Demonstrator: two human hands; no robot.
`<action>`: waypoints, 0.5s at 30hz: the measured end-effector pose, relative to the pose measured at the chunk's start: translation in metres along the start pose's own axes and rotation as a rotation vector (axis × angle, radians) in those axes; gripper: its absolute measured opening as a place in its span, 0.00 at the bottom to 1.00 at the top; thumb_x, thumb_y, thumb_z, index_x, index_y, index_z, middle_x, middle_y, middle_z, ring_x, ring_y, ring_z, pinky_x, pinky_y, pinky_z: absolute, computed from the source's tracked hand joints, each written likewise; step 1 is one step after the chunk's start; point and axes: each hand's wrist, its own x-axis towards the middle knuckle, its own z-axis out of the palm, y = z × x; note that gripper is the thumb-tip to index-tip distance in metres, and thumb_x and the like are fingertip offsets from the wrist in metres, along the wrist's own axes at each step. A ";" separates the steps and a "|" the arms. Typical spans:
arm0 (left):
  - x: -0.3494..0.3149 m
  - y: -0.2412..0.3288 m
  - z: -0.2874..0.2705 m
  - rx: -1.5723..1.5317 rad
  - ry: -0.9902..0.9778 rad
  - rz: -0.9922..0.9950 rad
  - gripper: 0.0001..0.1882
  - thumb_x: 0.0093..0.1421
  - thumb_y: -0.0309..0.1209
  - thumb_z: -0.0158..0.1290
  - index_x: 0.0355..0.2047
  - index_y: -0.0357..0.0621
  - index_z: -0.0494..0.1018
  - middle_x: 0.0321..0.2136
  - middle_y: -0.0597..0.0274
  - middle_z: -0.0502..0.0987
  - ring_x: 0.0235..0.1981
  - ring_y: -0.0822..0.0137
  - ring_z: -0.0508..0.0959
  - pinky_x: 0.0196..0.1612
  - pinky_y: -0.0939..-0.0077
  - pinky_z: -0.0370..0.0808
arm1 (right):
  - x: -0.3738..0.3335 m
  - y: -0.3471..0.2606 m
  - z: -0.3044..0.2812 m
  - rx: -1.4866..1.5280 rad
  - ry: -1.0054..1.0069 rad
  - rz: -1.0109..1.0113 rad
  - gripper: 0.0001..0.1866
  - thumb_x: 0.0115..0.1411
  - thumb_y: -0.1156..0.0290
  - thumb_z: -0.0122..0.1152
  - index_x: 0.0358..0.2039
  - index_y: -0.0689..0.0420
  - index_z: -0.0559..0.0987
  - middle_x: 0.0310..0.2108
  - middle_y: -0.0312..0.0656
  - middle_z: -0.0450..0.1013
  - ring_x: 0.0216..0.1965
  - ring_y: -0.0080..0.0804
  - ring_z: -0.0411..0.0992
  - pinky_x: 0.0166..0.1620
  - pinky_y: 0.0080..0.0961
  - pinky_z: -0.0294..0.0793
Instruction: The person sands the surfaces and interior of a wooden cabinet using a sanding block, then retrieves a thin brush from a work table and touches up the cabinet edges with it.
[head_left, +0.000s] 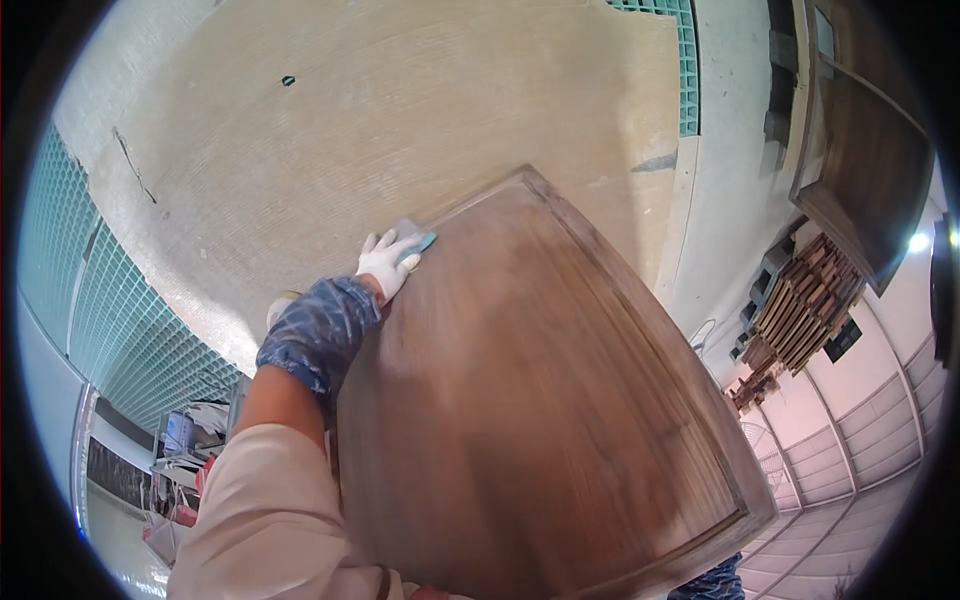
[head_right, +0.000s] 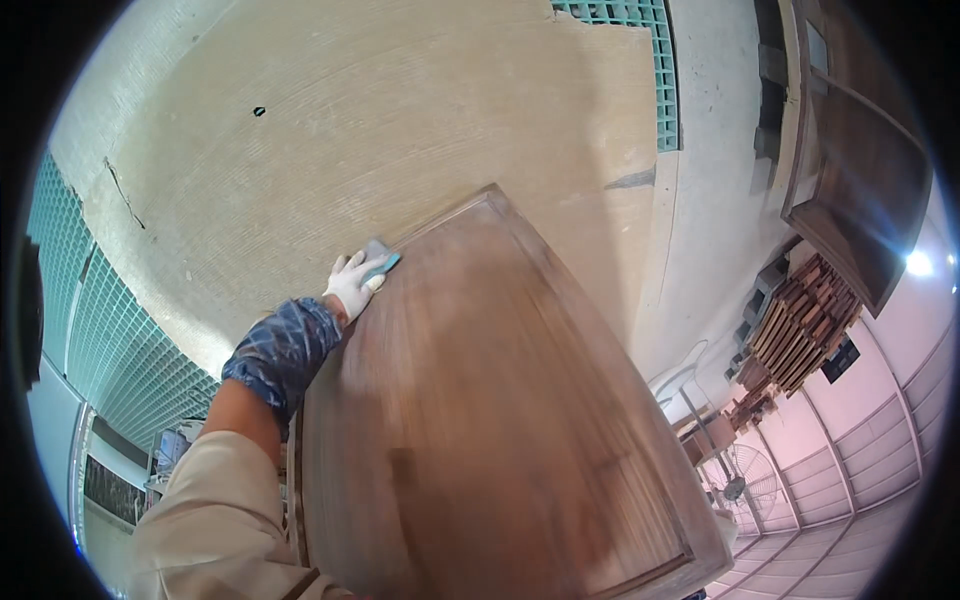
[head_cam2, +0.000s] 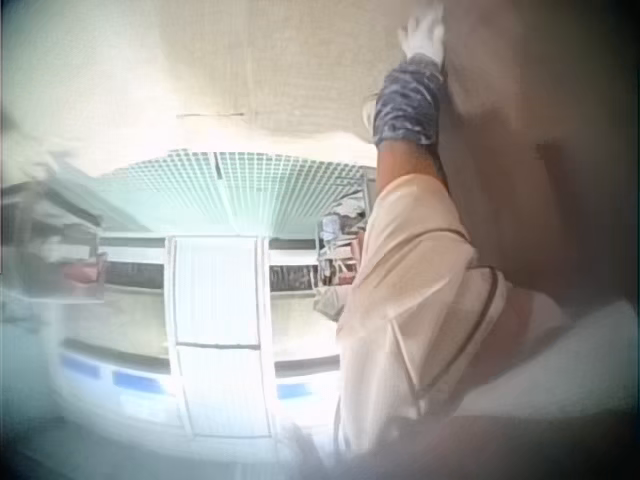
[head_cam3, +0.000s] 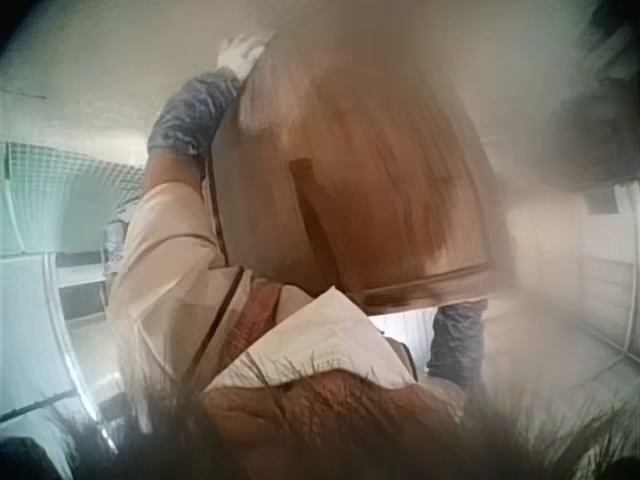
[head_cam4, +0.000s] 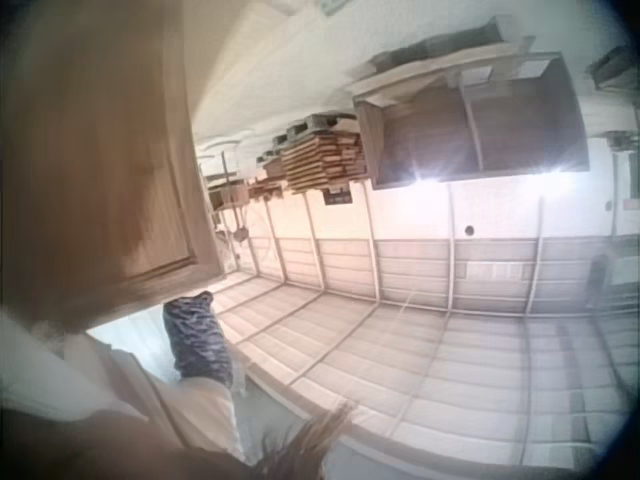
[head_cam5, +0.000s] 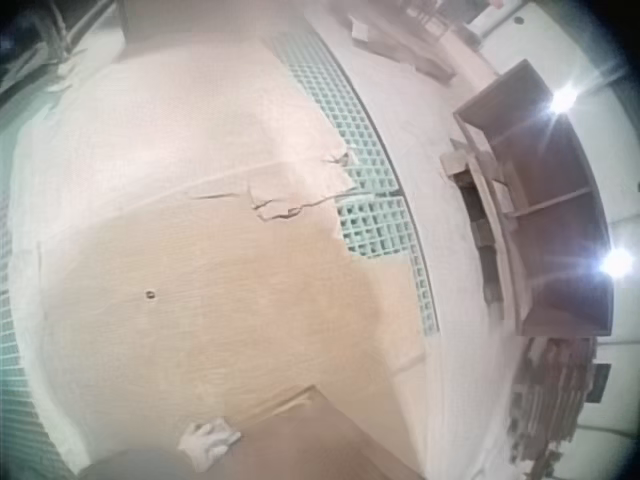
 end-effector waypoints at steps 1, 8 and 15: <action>-0.007 -0.008 0.005 0.055 0.031 -0.053 0.24 0.63 0.48 0.49 0.59 0.67 0.68 0.63 0.45 0.62 0.65 0.37 0.57 0.67 0.45 0.52 | 0.001 0.001 0.000 -0.009 -0.001 -0.003 0.29 0.73 0.52 0.31 0.66 0.58 0.56 0.65 0.43 0.56 0.64 0.38 0.57 0.68 0.37 0.50; 0.099 0.102 0.008 -0.230 0.151 0.295 0.21 0.65 0.43 0.46 0.59 0.61 0.68 0.57 0.46 0.67 0.59 0.45 0.65 0.61 0.62 0.64 | 0.012 0.003 0.005 -0.067 -0.010 -0.020 0.29 0.73 0.53 0.30 0.66 0.58 0.56 0.65 0.43 0.57 0.63 0.38 0.57 0.68 0.37 0.50; 0.045 0.057 -0.002 -0.288 0.019 0.188 0.22 0.65 0.35 0.46 0.60 0.53 0.67 0.58 0.51 0.69 0.60 0.50 0.66 0.64 0.63 0.60 | 0.004 -0.011 0.005 -0.146 0.018 -0.098 0.29 0.73 0.54 0.30 0.66 0.59 0.56 0.65 0.44 0.57 0.63 0.38 0.57 0.68 0.37 0.50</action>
